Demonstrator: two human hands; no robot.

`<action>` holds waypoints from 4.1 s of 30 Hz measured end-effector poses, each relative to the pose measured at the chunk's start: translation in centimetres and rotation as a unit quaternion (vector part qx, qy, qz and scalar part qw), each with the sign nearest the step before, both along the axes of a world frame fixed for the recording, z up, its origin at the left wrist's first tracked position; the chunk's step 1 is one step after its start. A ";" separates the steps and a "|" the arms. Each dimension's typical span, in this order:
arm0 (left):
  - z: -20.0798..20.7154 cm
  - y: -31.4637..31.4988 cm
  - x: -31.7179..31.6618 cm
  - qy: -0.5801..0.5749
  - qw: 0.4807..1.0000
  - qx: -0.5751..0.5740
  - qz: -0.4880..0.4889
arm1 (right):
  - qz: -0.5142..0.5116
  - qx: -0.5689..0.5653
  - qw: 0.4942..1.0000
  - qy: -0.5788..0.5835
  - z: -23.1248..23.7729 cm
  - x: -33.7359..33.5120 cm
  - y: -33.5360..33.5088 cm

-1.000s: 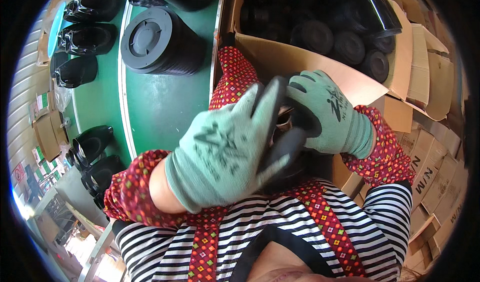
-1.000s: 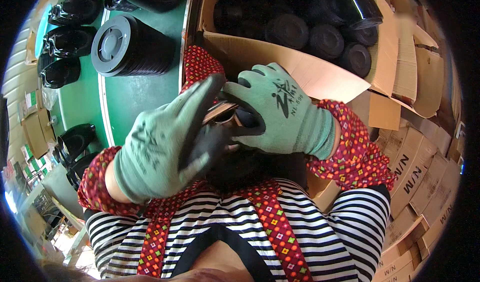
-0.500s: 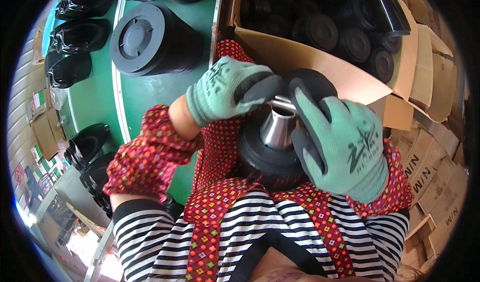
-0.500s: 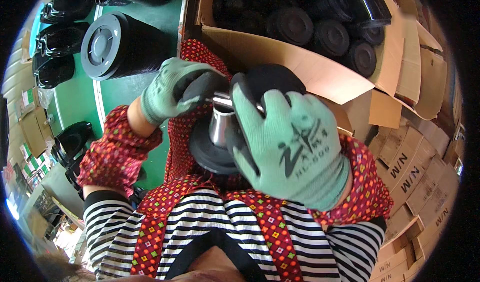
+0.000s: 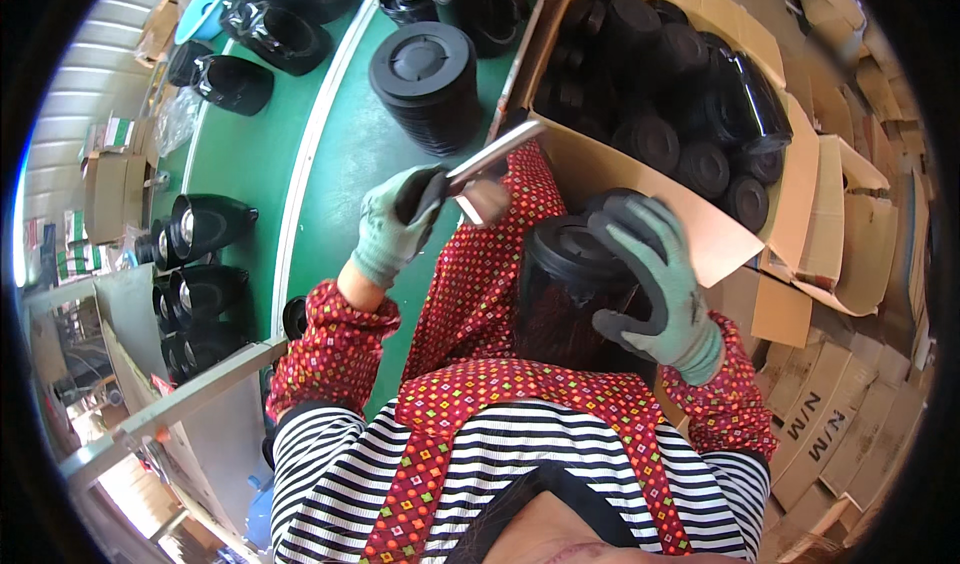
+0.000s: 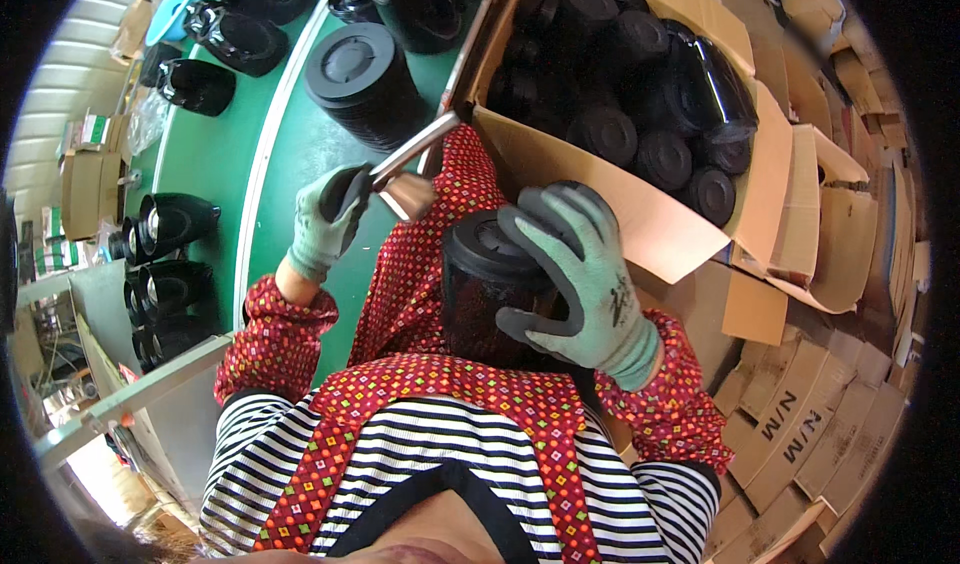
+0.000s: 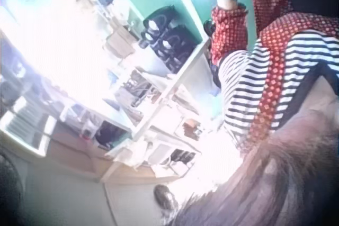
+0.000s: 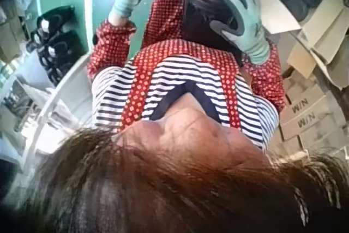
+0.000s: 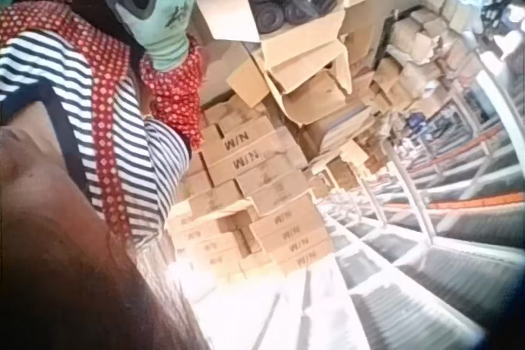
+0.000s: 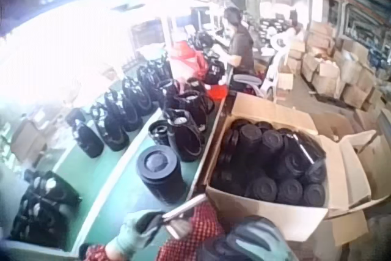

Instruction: The person repeatedly picks up black kettle bodies and lids from a table and a cardboard box, inserts a metal rod into the kettle, and secures the lid. The assembled kettles are placed back on the table. The process is repeated for multiple units.

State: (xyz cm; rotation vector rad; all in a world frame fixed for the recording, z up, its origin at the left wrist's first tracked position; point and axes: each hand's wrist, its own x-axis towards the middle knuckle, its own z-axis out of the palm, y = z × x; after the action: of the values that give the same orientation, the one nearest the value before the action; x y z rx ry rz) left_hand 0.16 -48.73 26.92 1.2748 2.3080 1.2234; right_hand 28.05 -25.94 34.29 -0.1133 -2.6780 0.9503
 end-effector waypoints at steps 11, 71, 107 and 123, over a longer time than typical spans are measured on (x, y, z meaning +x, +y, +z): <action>-6.8 -14.0 3.8 0.105 0.960 -0.161 0.203 | -0.147 -0.202 0.958 0.144 -3.7 -1.4 -2.4; 13.8 -13.7 4.9 0.299 0.950 0.016 -0.089 | 0.130 -0.478 0.852 -0.168 2.6 -16.2 -9.7; -8.1 -10.0 5.3 -0.664 0.633 0.397 -0.017 | 0.014 0.119 0.990 0.080 -2.7 -26.4 -1.6; -7.7 -8.1 7.6 -0.519 0.806 0.274 -0.082 | 0.086 -0.121 0.982 0.116 2.2 -3.3 -5.2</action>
State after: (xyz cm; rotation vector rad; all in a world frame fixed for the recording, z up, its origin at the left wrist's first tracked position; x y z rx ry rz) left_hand 7.80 -56.78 19.25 0.5794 1.0641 1.9289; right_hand 24.79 -31.14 36.47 0.1694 -2.3798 1.2571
